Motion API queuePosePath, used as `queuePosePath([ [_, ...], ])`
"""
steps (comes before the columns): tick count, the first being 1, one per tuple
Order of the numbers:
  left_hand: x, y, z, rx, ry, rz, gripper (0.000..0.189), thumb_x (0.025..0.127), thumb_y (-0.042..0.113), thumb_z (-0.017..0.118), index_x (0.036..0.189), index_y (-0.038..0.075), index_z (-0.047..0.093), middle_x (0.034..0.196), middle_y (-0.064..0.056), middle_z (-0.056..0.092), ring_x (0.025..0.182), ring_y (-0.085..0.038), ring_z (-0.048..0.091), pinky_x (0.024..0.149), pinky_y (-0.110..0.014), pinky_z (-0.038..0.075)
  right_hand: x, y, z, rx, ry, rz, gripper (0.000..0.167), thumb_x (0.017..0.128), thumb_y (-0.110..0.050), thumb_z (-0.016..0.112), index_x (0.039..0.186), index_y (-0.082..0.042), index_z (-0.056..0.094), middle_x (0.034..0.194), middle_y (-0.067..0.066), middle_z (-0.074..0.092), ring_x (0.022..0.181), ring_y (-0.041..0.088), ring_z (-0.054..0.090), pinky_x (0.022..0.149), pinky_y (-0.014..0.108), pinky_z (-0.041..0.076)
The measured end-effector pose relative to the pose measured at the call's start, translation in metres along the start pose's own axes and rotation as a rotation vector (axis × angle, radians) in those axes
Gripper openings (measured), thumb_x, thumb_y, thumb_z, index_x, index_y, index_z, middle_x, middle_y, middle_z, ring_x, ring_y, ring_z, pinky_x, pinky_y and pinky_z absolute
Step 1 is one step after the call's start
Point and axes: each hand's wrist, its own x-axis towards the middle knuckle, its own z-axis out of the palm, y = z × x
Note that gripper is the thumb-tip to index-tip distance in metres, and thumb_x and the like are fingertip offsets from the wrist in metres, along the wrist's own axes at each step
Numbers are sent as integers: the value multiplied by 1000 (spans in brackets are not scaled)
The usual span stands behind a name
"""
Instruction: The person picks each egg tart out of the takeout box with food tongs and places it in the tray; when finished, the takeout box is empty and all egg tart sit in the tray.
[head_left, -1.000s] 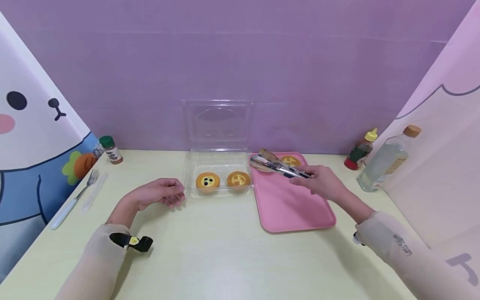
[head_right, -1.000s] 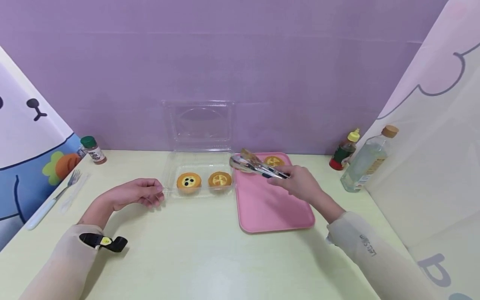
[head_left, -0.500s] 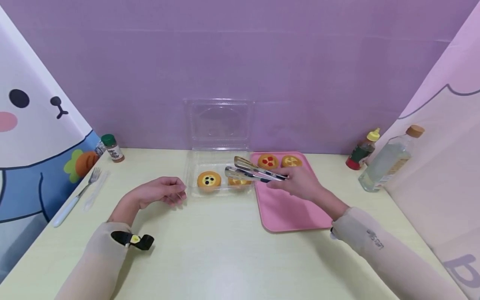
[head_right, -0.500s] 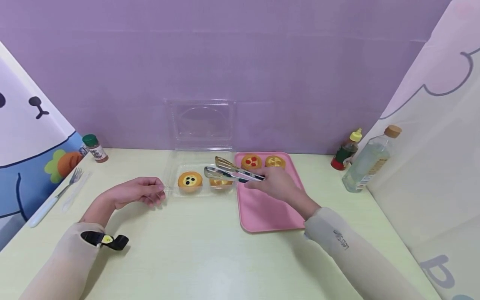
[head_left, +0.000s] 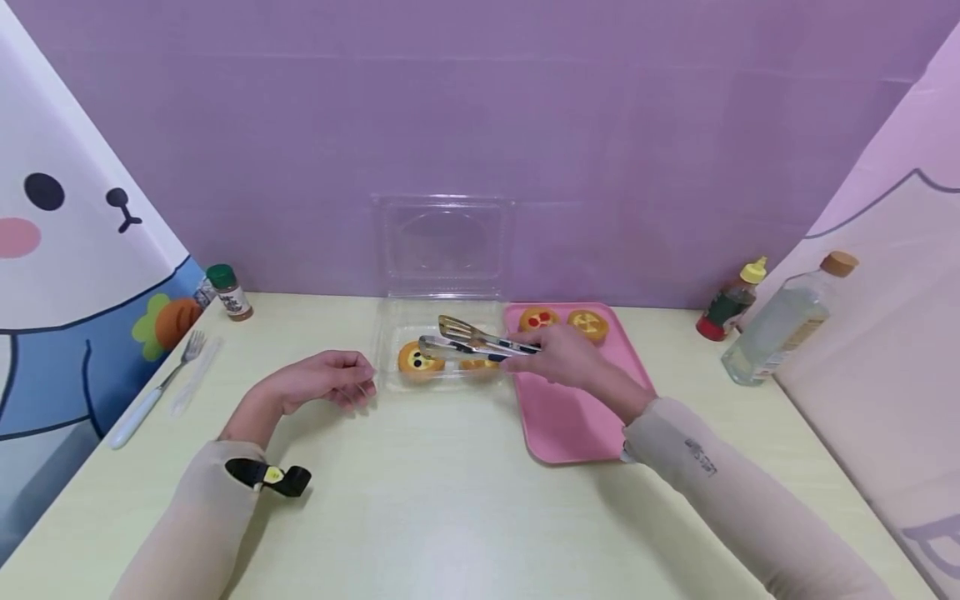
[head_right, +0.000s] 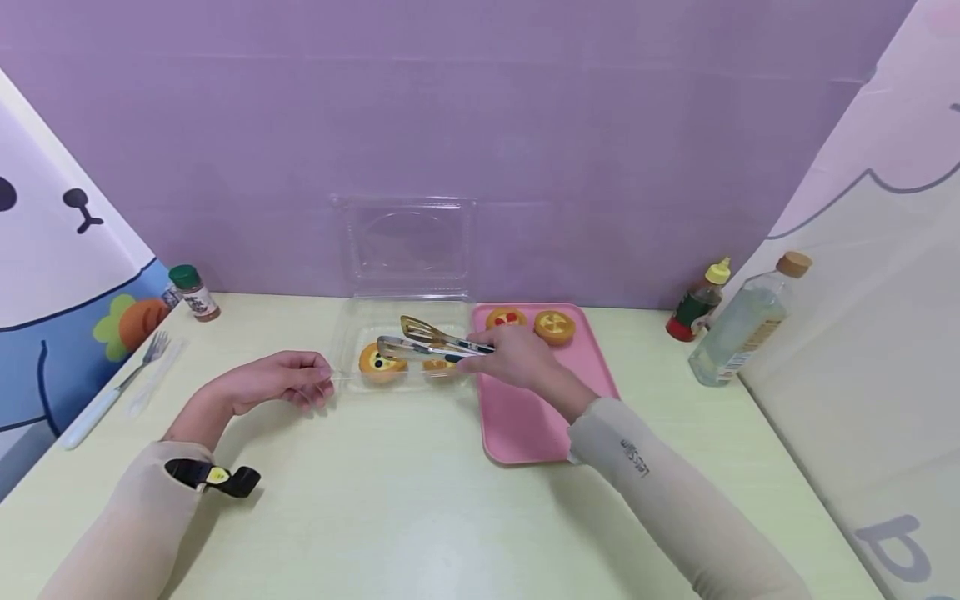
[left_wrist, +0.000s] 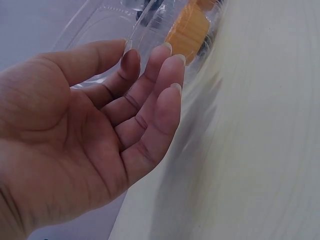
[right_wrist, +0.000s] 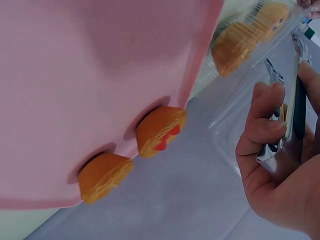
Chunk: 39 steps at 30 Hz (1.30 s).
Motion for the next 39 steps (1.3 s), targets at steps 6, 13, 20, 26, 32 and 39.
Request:
queuePosePath([
  [6,-1,1,1,12,6,-6,34,105,30,54,116,-3,55,109,-17,66,93,-22,66,81,-35,58,6,-7,2,5,-51,27,62,84,-51,77,137,-22,63,79,5,69,54,14,57,55,29,48],
  [13,0,2,1,10,9,-4,34,105,29,53,115,-3,55,109,-18,65,92,-23,66,81,-36,58,10,-12,4,20,-100,64,55,86,-45,77,134,-21,65,104,1,68,55,14,57,55,28,51],
  [20,-1,2,2,11,13,-10,34,105,29,53,115,-3,55,108,-17,66,93,-22,66,81,-35,58,13,-17,5,-10,-126,71,54,87,-46,76,135,-22,65,88,3,71,55,14,55,53,26,48],
  [26,-2,3,2,11,13,-9,34,105,29,53,115,-4,55,109,-17,66,93,-23,66,82,-35,58,14,-19,6,-56,-129,53,52,88,-45,74,134,-22,65,72,-2,61,53,13,55,50,25,46],
  [32,-2,3,1,7,18,-11,35,105,28,53,116,-5,56,108,-16,66,93,-22,67,82,-35,58,15,-23,5,-81,-131,52,52,88,-47,74,134,-24,66,82,-1,66,55,13,58,51,25,46],
  [39,0,2,0,4,29,-13,39,104,28,54,119,-8,54,109,-15,66,93,-22,67,83,-36,58,17,-26,4,-100,-141,54,52,88,-48,74,134,-26,66,70,-2,62,53,11,55,48,23,41],
])
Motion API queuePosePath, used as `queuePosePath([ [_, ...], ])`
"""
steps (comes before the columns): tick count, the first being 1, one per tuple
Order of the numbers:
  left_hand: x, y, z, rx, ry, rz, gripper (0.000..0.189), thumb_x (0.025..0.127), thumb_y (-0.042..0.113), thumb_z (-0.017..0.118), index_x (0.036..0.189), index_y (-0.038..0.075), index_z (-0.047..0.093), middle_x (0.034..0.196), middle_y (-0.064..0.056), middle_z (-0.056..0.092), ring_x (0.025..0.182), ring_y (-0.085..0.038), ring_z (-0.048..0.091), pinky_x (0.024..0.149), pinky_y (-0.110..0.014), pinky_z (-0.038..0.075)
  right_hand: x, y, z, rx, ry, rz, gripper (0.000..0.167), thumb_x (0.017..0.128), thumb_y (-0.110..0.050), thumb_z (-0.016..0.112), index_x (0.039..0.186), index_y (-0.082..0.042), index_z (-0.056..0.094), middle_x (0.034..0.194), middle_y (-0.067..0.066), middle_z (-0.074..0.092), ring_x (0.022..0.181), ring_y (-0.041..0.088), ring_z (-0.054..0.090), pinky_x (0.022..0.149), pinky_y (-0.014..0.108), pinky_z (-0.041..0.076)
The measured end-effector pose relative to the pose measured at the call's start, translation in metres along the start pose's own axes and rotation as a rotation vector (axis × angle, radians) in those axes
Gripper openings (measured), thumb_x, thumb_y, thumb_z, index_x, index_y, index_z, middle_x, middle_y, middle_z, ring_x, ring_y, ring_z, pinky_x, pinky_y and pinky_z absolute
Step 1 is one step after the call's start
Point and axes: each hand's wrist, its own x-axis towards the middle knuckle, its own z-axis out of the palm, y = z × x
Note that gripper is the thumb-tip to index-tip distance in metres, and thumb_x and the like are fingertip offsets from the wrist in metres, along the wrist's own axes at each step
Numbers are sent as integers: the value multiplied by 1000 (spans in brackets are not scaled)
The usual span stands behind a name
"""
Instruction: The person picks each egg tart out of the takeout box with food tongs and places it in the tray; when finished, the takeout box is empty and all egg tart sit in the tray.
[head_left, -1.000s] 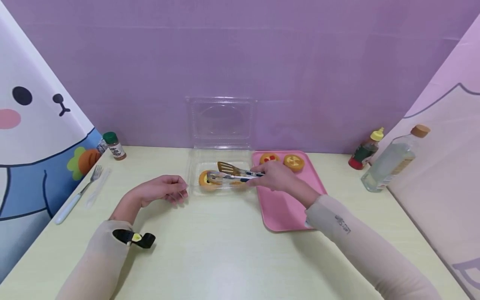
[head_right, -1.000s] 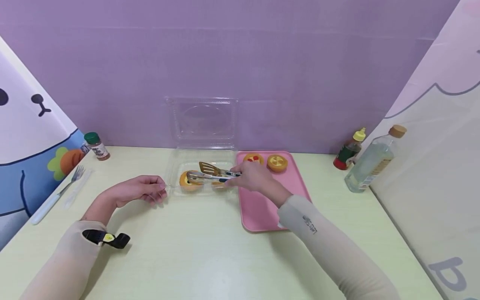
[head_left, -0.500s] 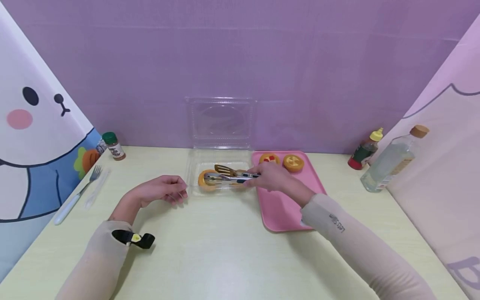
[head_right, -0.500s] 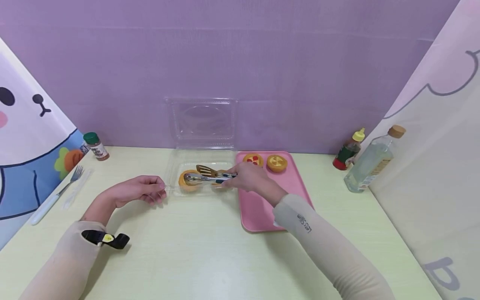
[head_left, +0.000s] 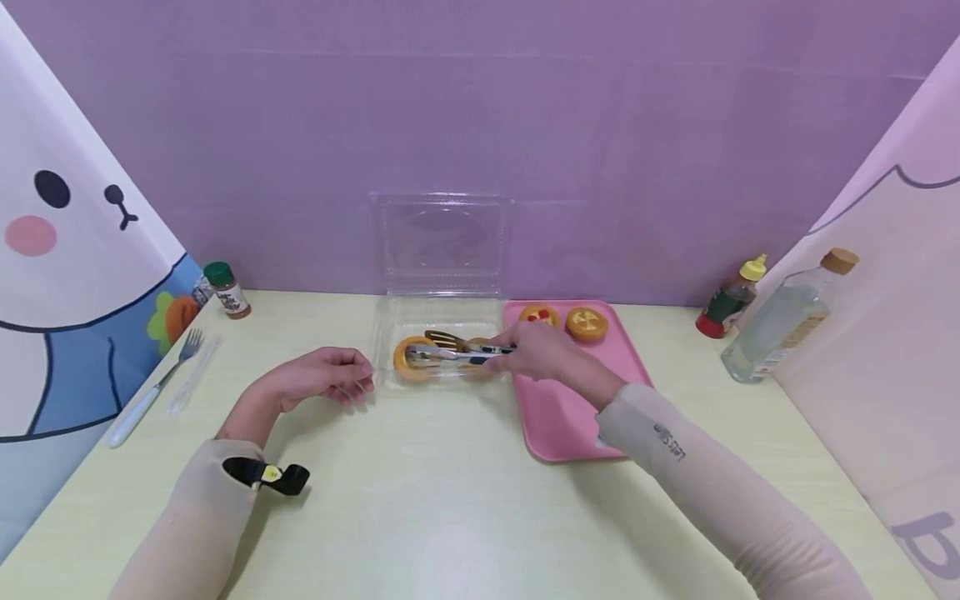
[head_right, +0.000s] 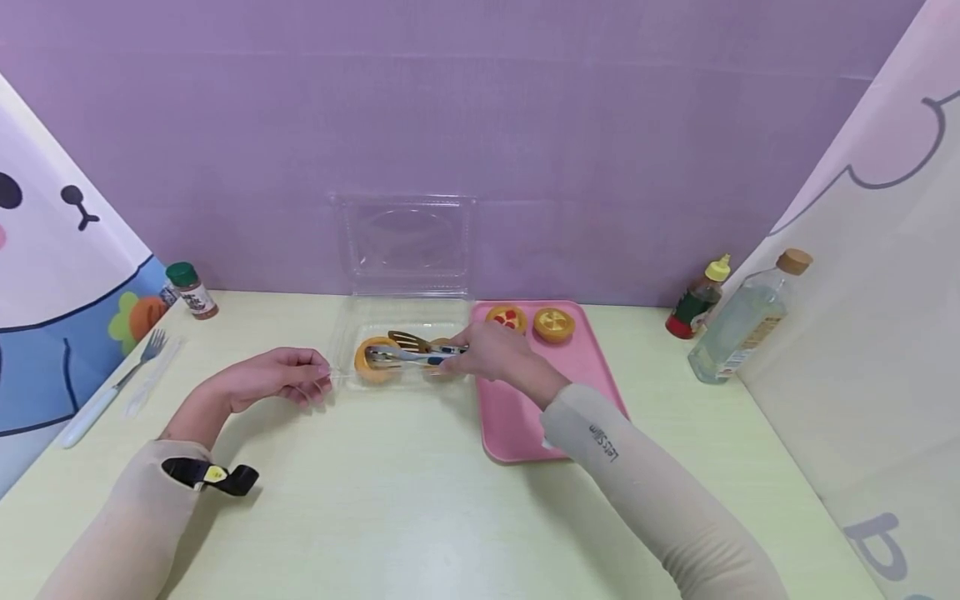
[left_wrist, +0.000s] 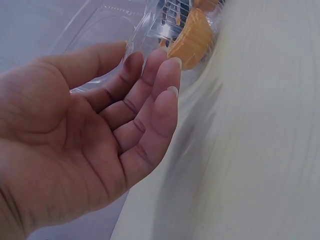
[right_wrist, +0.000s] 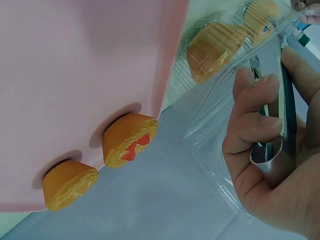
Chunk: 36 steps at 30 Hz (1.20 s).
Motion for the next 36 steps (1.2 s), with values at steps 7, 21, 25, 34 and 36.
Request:
queuePosePath([
  [7,0,0,0,3,10,-3,40,104,27,54,122,-9,52,108,-12,65,94,-21,66,83,-34,58,-1,-1,0,-4,16,-2,52,88,-48,74,134,-25,66,69,-2,63,53,10,55,49,23,41],
  [21,0,1,1,9,15,-6,39,104,24,54,124,-9,52,110,-14,65,96,-21,66,85,-35,58,2,-1,2,27,-19,-11,47,90,-44,73,132,-23,67,69,4,65,50,11,54,47,23,43],
  [25,0,1,1,8,12,-6,38,104,24,54,123,-9,52,111,-15,65,96,-21,66,85,-35,57,3,0,3,36,-14,-24,44,91,-43,72,130,-23,69,58,-3,55,49,10,51,46,23,40],
  [34,0,0,1,8,12,-8,36,104,23,53,123,-9,52,111,-15,65,96,-22,66,85,-34,57,3,5,7,-22,51,-94,40,91,-44,72,126,-25,71,87,-1,72,52,9,39,50,24,33],
  [36,0,0,1,6,11,-8,36,104,22,53,123,-9,52,111,-15,65,96,-22,66,85,-35,57,3,6,7,-36,66,-105,40,91,-45,72,126,-25,71,90,-1,73,54,10,36,51,25,31],
])
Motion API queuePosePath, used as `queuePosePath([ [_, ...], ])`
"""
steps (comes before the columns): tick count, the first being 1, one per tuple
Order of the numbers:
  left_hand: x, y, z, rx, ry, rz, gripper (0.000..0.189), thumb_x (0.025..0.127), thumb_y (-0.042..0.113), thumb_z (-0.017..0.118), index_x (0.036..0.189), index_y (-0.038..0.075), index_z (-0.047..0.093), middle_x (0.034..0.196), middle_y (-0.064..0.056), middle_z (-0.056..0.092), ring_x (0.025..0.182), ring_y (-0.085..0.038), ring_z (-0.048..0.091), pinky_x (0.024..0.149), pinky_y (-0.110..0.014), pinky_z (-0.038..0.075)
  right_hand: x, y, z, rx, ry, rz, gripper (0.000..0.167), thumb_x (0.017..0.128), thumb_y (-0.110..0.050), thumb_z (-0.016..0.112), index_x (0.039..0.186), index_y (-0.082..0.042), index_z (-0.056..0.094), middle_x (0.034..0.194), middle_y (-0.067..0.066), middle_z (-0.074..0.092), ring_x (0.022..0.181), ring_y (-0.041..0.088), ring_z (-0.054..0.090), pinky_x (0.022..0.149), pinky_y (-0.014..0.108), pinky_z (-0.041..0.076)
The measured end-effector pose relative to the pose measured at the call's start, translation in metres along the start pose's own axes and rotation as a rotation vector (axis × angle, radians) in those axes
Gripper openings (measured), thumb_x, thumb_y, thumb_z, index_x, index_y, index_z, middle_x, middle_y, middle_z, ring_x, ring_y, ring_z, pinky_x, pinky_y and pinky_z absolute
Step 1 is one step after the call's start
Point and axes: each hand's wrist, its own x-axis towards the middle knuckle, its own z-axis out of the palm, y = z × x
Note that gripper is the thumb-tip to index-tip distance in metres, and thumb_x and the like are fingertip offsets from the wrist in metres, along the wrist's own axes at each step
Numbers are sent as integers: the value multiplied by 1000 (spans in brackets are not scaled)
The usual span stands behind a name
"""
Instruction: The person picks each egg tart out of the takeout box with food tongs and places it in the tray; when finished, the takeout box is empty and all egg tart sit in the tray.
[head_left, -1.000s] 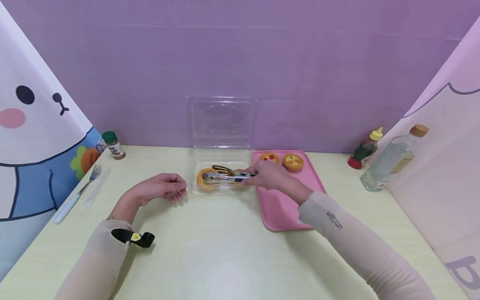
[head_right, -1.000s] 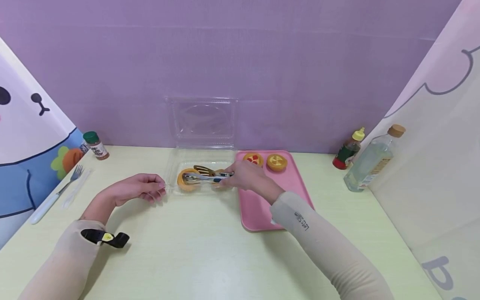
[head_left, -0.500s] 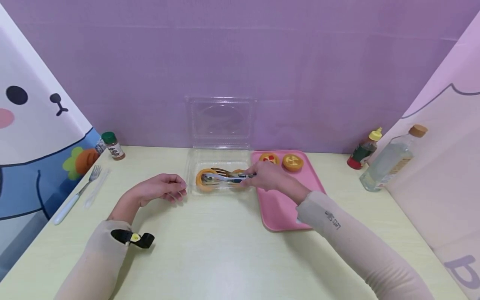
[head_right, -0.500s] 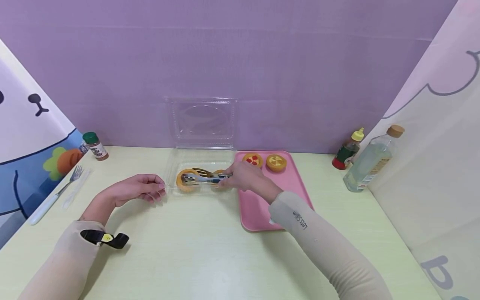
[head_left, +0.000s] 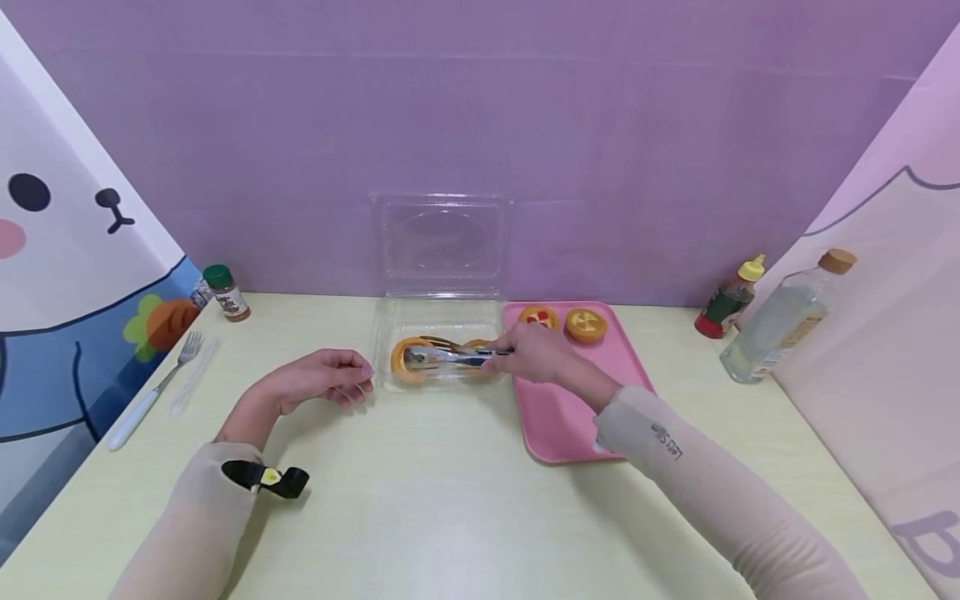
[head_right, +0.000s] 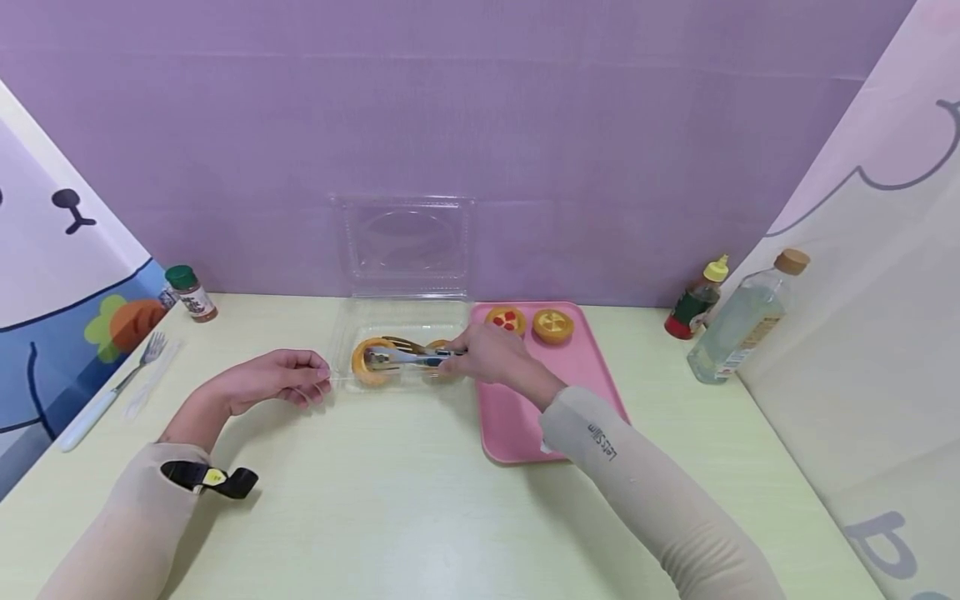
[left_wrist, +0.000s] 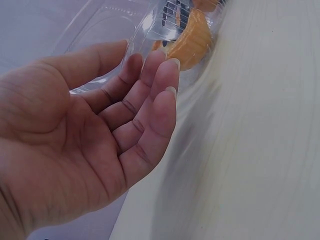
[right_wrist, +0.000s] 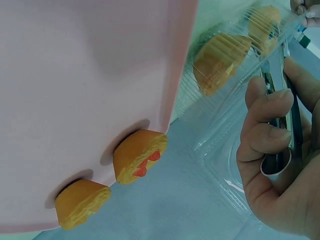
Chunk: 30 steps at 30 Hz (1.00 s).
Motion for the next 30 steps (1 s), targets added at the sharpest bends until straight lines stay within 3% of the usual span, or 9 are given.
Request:
queuePosePath([
  [4,0,1,1,-8,-4,4,36,104,22,53,123,-9,52,111,-15,65,96,-22,66,85,-35,57,-1,1,1,2,7,-2,40,91,-43,72,126,-24,70,75,-2,64,53,10,34,50,25,29],
  [8,-1,2,1,-8,-6,5,35,104,22,53,122,-8,52,110,-13,65,96,-22,66,85,-35,57,-2,1,1,41,3,0,40,91,-39,73,127,-21,70,73,-2,60,52,11,33,49,24,28],
  [12,0,1,1,3,-9,4,35,104,23,53,121,-8,52,109,-11,65,96,-22,66,85,-34,57,-3,3,0,45,3,2,40,91,-39,73,127,-21,70,85,-1,68,56,13,38,50,24,30],
  [18,-1,2,1,3,-10,2,37,104,24,54,122,-8,52,109,-12,65,96,-22,66,85,-34,57,-4,6,-2,11,19,6,40,91,-42,72,127,-25,70,117,2,73,72,15,51,53,26,34],
  [25,0,0,-1,1,-11,1,37,104,24,54,123,-9,51,108,-11,66,96,-21,66,86,-35,57,-10,8,-5,35,54,6,38,90,-41,74,124,-25,72,96,-3,68,73,16,51,54,26,36],
  [30,0,1,0,0,-7,-2,36,104,23,53,122,-8,51,108,-11,66,96,-21,66,86,-35,57,-14,10,-11,74,94,-1,39,89,-38,76,124,-22,73,94,-3,70,68,16,49,55,27,35],
])
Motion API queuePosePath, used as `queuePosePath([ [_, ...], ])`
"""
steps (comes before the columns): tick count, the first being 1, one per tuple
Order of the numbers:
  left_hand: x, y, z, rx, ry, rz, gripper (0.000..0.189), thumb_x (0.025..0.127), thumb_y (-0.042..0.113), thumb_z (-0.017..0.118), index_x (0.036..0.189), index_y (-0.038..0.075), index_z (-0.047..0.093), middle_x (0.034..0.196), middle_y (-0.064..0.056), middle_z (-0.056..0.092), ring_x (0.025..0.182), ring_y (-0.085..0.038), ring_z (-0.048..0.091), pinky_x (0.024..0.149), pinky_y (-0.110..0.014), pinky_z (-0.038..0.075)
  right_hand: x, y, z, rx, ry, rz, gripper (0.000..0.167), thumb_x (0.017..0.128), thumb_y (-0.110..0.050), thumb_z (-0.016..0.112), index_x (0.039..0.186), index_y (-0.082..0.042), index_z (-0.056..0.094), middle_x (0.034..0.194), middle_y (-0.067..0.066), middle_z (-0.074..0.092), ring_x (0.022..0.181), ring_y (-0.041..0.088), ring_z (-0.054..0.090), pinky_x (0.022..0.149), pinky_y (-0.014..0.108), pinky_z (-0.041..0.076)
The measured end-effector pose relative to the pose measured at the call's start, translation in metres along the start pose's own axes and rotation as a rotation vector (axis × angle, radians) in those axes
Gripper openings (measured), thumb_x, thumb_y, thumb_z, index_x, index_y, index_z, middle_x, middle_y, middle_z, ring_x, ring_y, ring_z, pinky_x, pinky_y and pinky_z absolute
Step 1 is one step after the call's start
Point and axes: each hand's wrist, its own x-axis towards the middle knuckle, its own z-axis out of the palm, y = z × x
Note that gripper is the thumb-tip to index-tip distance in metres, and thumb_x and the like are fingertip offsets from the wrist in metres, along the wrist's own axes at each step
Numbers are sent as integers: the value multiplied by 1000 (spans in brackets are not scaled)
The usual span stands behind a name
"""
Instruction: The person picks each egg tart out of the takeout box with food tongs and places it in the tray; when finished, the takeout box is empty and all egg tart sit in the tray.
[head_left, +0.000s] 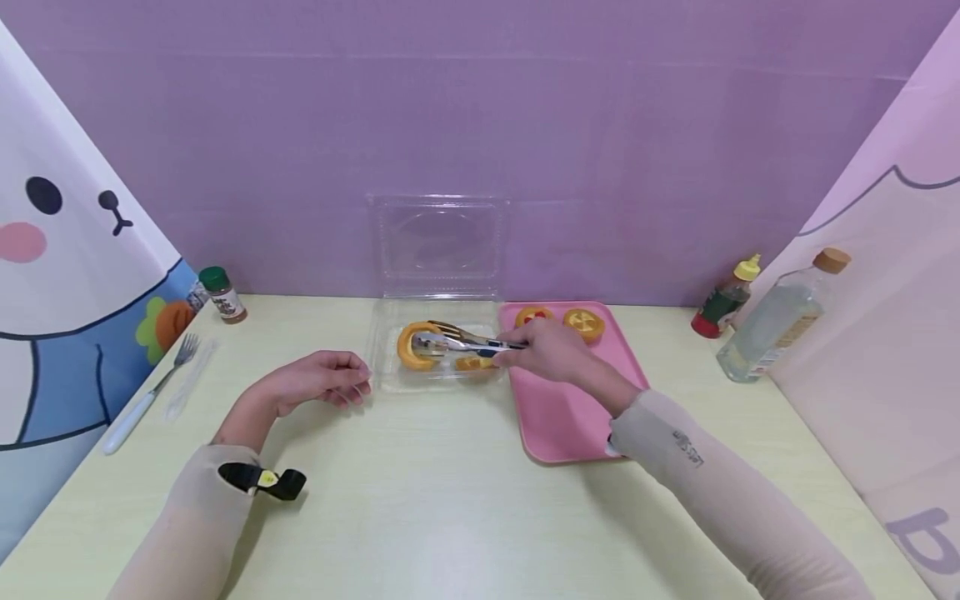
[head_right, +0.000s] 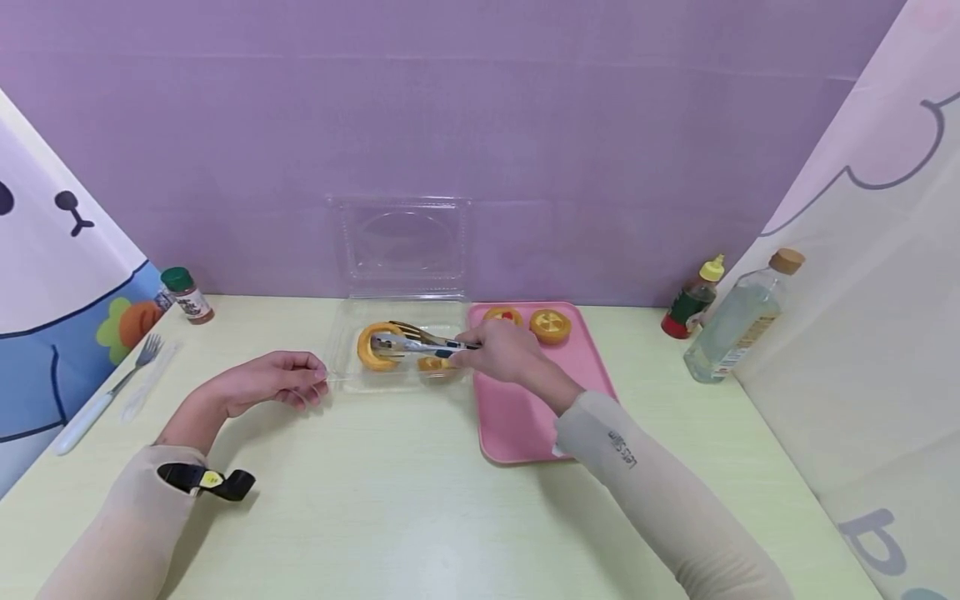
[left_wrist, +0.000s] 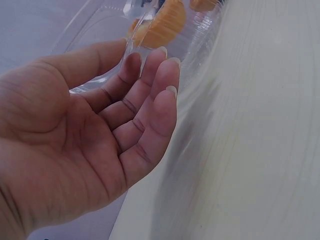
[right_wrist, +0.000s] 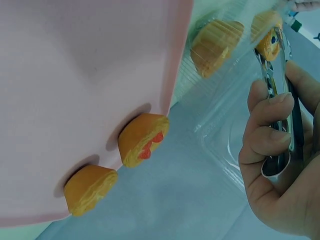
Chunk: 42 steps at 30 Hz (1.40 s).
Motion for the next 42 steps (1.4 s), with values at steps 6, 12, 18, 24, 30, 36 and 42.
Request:
queuePosePath([
  [6,0,0,0,-3,-6,7,37,104,23,54,122,-8,52,109,-14,65,96,-21,66,86,-35,57,-8,3,-11,40,17,16,40,89,-38,75,126,-21,71,87,-1,68,61,13,45,55,27,36],
  [12,0,0,0,-3,-8,22,36,104,24,54,122,-8,52,111,-15,65,97,-23,66,86,-36,57,-19,8,-26,103,15,24,32,92,-35,73,120,-20,75,68,-4,57,55,12,42,52,25,35],
  [18,0,-3,-1,-6,-13,20,37,104,25,55,122,-7,52,112,-17,65,98,-23,65,86,-35,57,-28,17,-39,128,17,46,21,93,-33,72,108,-20,77,78,1,62,55,14,48,50,27,41],
  [24,1,-3,-2,-4,-15,29,38,104,27,56,121,-7,53,113,-19,64,98,-24,65,86,-36,57,-40,30,-53,157,4,94,36,94,-33,70,127,-21,70,85,5,64,54,15,48,47,27,42],
  [30,-1,-1,-1,-5,-15,28,38,104,26,55,121,-8,52,113,-18,64,98,-24,65,86,-35,57,-54,46,-64,161,29,109,38,94,-34,71,128,-18,69,81,7,62,51,15,45,46,27,41],
  [36,-2,1,-1,-5,-14,24,37,104,26,56,121,-7,52,112,-17,64,97,-23,65,86,-35,57,-69,60,-74,158,52,151,42,93,-38,71,127,-15,70,81,6,64,52,14,45,45,27,40],
  [42,-2,-1,-1,-7,-18,25,39,103,26,56,122,-8,52,112,-17,64,98,-23,65,86,-35,57,-83,75,-80,173,65,159,42,93,-41,71,127,-17,70,76,6,56,48,15,43,45,29,39],
])
